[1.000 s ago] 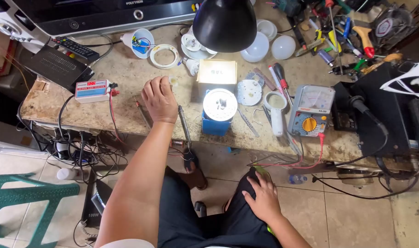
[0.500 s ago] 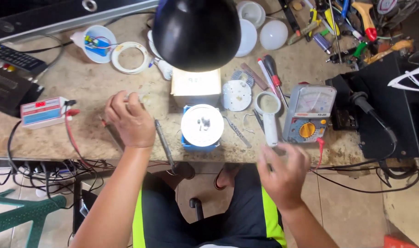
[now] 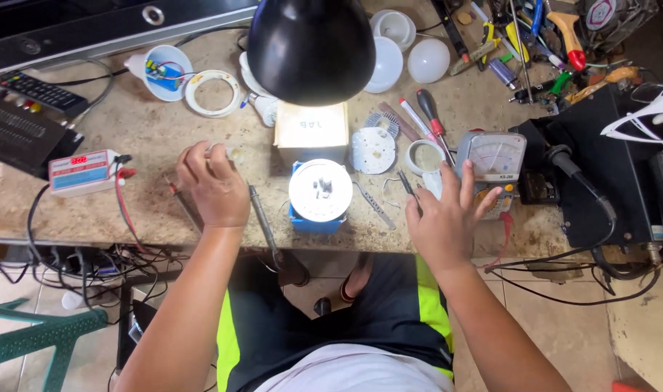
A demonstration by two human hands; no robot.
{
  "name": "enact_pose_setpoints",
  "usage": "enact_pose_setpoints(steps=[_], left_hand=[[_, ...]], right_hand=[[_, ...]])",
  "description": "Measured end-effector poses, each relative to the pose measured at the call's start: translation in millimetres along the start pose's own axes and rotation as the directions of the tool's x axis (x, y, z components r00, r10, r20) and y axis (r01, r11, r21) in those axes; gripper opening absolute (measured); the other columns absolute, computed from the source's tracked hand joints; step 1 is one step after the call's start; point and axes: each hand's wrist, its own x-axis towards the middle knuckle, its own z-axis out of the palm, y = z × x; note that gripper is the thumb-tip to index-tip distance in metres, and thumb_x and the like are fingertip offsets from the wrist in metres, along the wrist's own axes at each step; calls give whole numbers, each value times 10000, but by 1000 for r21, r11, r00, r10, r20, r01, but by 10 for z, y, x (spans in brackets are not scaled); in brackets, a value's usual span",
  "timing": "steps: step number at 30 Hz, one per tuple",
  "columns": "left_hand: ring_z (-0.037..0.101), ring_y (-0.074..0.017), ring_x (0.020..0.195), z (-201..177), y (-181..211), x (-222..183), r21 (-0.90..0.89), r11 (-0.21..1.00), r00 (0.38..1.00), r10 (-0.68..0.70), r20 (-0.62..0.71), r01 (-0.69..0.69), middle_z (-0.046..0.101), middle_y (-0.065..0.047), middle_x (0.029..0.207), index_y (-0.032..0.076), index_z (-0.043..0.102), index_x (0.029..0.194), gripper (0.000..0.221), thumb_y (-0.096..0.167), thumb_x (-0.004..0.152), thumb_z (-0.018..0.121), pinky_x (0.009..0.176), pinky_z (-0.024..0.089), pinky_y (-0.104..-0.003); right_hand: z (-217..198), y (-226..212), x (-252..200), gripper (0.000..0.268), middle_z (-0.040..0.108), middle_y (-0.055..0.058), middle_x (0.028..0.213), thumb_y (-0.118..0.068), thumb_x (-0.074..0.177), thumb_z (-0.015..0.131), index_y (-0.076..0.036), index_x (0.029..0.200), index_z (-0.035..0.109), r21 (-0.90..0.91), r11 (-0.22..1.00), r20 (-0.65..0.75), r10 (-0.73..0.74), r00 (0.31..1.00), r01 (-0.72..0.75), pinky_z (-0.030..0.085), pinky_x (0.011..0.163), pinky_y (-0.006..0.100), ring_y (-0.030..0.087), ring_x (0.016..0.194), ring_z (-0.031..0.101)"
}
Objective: Soldering small LED components onto a circular circuit board using tweezers and a soldering iron, followed by inspection with a magnifying glass.
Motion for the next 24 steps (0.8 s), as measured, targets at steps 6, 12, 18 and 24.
enact_pose_setpoints(steps=[6,12,18,24], left_hand=[[583,-391,1039,-55,38,2,-55,998,999,-27,-32,25,548,-127,1096,85,524,1147,122,41,1036,546,842,472,-480],[569,-376,1078,-39,35,-37,-102,994,999,-48,4,48,540,-114,1112,98,526,1158,133,80,1033,567,837,460,-467],[587,-362,1014,-83,43,5,-118,989,994,-86,68,93,549,-108,1069,102,529,1154,146,63,1015,548,807,467,-461],[542,-370,997,-211,63,69,-292,940,969,-116,220,179,533,-175,1203,42,490,1254,469,-183,857,598,873,507,-499]], right_hand=[[26,-84,-47,130,668,162,1440,-278,910,761,-157,926,806,-7,997,10,73,997,-72,12,1157,780,409,1576,378],[-55,68,28,96,747,92,1195,-236,964,770,-160,906,775,123,992,-144,40,989,-22,20,1241,700,335,1329,646],[34,294,253,110,762,21,930,-177,1007,817,-124,1102,804,425,903,-219,34,975,64,560,990,405,282,904,740],[-386,-11,628,205,734,167,1106,-31,1059,784,78,1230,754,675,707,123,172,977,-209,538,912,346,227,960,671]])
